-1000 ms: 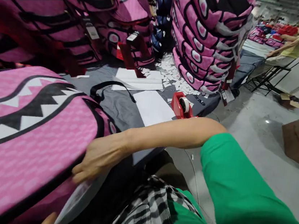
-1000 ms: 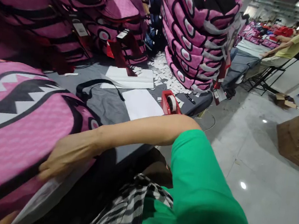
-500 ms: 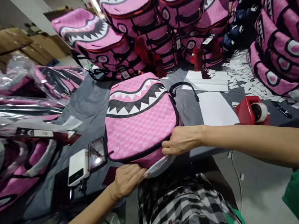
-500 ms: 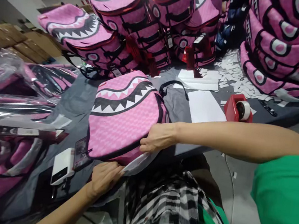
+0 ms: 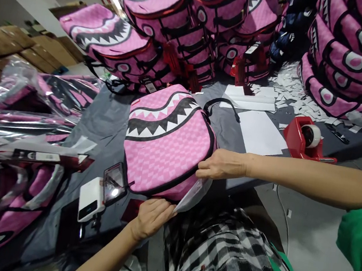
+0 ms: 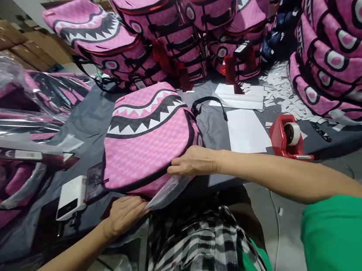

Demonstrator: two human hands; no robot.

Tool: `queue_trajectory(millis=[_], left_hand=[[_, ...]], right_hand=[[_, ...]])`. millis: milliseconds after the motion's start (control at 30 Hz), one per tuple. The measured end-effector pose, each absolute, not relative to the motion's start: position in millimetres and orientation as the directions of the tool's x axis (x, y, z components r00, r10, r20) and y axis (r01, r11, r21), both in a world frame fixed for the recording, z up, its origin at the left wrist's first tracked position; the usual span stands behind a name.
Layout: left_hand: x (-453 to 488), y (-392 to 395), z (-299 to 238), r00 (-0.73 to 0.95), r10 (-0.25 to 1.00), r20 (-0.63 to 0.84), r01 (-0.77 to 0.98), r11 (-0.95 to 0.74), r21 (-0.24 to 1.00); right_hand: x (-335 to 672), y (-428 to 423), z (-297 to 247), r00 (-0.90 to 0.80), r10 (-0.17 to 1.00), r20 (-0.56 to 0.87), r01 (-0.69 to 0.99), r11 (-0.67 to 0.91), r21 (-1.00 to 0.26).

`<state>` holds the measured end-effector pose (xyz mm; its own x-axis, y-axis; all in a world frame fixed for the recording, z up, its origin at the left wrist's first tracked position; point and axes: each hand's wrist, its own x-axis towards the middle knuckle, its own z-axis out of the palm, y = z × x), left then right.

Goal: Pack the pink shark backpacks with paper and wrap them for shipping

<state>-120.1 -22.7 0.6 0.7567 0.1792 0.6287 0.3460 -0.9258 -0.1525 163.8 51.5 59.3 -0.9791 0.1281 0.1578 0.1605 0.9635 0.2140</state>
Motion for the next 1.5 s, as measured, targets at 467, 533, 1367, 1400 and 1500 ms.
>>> queue_trajectory(millis=[467, 533, 1367, 1400, 1500], left_hand=[[-133.4, -48.6, -7.1, 0.888, 0.049, 0.458, 0.247, -0.889, -0.385], [-135.7, -55.1, -8.2, 0.882, 0.112, 0.458, 0.293, -0.892, -0.345], [-47.9, -37.5, 4.6, 0.566, 0.821, -0.072, 0.759, -0.485, 0.434], [-47.1, -37.5, 1.4, 0.607, 0.793, 0.049, 0.731, -0.581, 0.357], [-52.7, -36.6, -2.3, 0.730, 0.584, 0.356, 0.580, -0.804, 0.130]], right_hand=[[198.0, 20.5, -8.8, -0.918, 0.042, 0.394, 0.189, 0.920, 0.342], [205.1, 7.6, -25.8, -0.855, 0.212, 0.473, 0.346, 0.913, 0.216], [161.8, -17.6, -7.0, -0.249, 0.764, 0.595, 0.601, 0.604, -0.524], [161.2, -18.1, -1.3, -0.423, 0.654, 0.627, 0.577, 0.728, -0.369], [155.3, -16.7, 2.8, -0.764, 0.438, 0.473, 0.453, 0.887, -0.089]])
